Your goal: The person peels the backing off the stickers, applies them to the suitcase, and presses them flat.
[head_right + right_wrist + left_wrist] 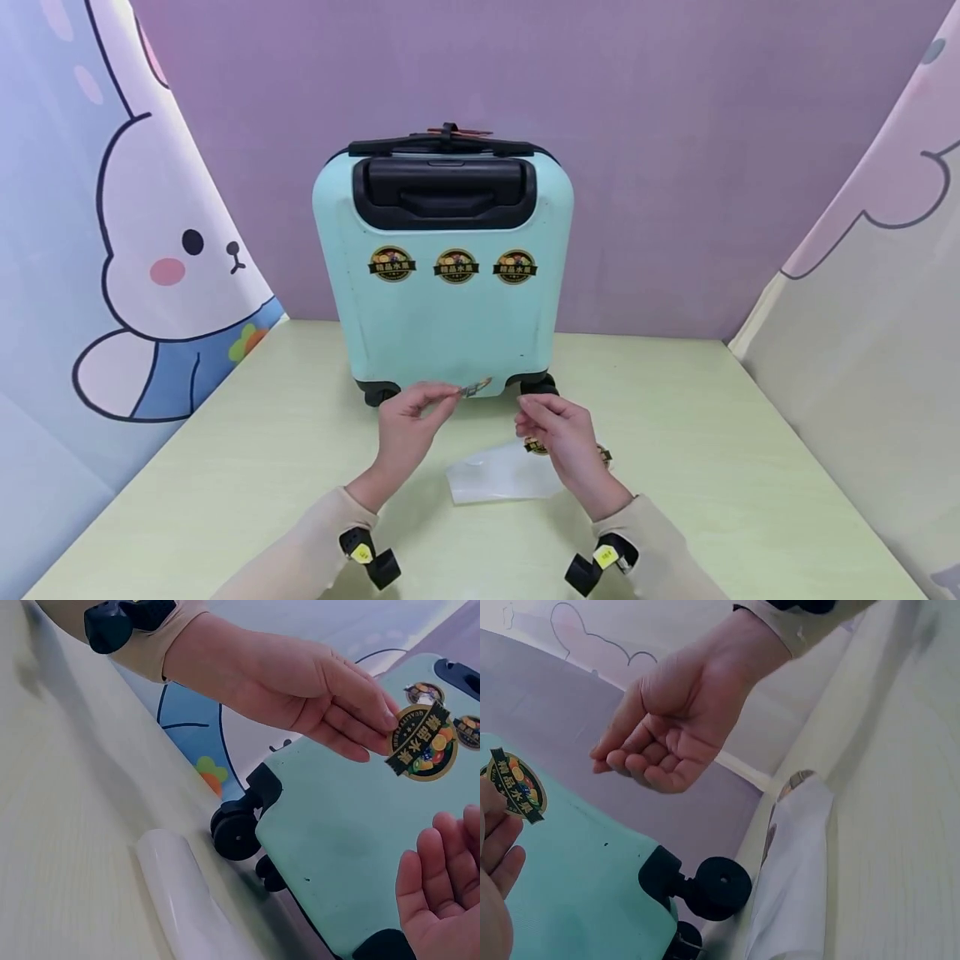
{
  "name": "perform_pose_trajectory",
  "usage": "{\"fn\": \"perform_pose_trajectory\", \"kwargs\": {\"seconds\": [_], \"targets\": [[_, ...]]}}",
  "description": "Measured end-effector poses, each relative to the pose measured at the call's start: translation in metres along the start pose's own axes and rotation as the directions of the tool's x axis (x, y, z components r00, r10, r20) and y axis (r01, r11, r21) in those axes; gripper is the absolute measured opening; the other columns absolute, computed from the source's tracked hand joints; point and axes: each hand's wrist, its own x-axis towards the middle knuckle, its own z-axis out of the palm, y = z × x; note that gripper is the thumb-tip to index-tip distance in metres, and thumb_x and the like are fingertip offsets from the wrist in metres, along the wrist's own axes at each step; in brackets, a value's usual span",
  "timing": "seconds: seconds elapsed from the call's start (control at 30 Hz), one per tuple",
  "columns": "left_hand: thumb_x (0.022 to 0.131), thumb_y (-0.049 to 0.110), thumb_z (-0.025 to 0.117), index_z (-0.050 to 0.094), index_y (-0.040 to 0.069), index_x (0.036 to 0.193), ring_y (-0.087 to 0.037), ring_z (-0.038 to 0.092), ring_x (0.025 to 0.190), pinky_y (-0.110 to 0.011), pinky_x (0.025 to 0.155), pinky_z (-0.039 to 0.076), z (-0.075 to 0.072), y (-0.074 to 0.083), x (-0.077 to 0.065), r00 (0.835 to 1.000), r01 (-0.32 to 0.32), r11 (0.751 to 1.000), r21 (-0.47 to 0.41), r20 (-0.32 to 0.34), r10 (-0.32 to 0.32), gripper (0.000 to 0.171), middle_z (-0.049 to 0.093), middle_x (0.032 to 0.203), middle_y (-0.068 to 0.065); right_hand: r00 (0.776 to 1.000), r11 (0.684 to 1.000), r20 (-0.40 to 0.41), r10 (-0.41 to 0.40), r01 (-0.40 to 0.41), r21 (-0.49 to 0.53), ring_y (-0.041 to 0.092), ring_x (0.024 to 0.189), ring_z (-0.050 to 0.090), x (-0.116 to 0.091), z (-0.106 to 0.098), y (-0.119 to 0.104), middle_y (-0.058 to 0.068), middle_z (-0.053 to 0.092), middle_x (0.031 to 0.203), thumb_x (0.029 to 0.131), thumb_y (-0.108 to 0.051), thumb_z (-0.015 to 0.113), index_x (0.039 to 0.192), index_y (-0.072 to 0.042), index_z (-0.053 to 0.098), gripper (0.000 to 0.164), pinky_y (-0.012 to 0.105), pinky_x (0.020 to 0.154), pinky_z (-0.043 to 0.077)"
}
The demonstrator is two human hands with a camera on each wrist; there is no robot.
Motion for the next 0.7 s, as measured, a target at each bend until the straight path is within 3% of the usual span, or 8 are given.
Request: {"fn": "perform_pose_trajectory", "kwargs": {"seconds": [0.1,0.2,0.3,0.47,0.7], "targets": [[0.085,-0.008,0.073,0.075,-0.004,0.094,-0.022,0.072,0.082,-0.026,0.073,0.059,0.002,0.003,0.000,0.992,0.125,0.990,-0.064,-0.003,-0.125,0.010,0.074,0.091,-0.017,0.999,1.000,-0.050,-0.001,0.000,-0.031,0.013,0.074,0.068,0.002,0.006,0.000,0.002,0.071,0.081,0.098,0.000,0.057,0.093,-0.015,0.076,0.025,0.027,0.073,0.059],[0.087,-0.004,0.073,0.074,-0.007,0.095,-0.024,0.073,0.082,-0.025,0.072,0.059,0.004,0.005,0.000,0.967,0.250,0.959,-0.135,-0.009,-0.254,0.008,0.073,0.090,-0.020,0.998,0.999,-0.066,-0.021,0.018,-0.050,0.015,0.076,0.069,0.004,0.011,0.000,0.003,0.072,0.084,0.098,-0.001,0.059,0.095,-0.013,0.076,0.021,0.027,0.074,0.059],[0.088,-0.003,0.073,0.073,-0.009,0.096,-0.032,0.073,0.083,-0.027,0.073,0.060,0.005,0.007,0.001,0.940,0.332,0.924,-0.188,-0.014,-0.340,0.010,0.072,0.091,-0.023,0.996,0.997,-0.069,-0.051,0.046,-0.066,0.015,0.077,0.069,0.007,0.015,0.000,0.002,0.072,0.085,0.097,0.000,0.060,0.094,-0.014,0.076,0.021,0.027,0.073,0.059],[0.087,-0.004,0.072,0.071,-0.011,0.097,-0.021,0.073,0.082,-0.029,0.076,0.060,0.007,0.010,0.004,0.904,0.409,0.878,-0.250,-0.019,-0.427,0.012,0.072,0.092,-0.023,0.993,0.992,-0.073,-0.095,0.089,-0.090,0.014,0.077,0.068,0.012,0.023,0.001,0.002,0.072,0.086,0.096,0.002,0.061,0.091,-0.018,0.075,0.025,0.028,0.071,0.059],[0.088,-0.008,0.070,0.065,-0.017,0.101,-0.013,0.072,0.080,-0.033,0.082,0.059,0.009,0.011,0.004,0.862,0.465,0.796,-0.388,-0.007,-0.507,0.016,0.074,0.087,-0.012,0.986,0.983,-0.079,-0.149,0.139,-0.120,0.015,0.078,0.068,0.017,0.035,0.001,0.002,0.072,0.084,0.094,0.003,0.064,0.099,-0.001,0.073,0.011,0.028,0.072,0.059]]}}
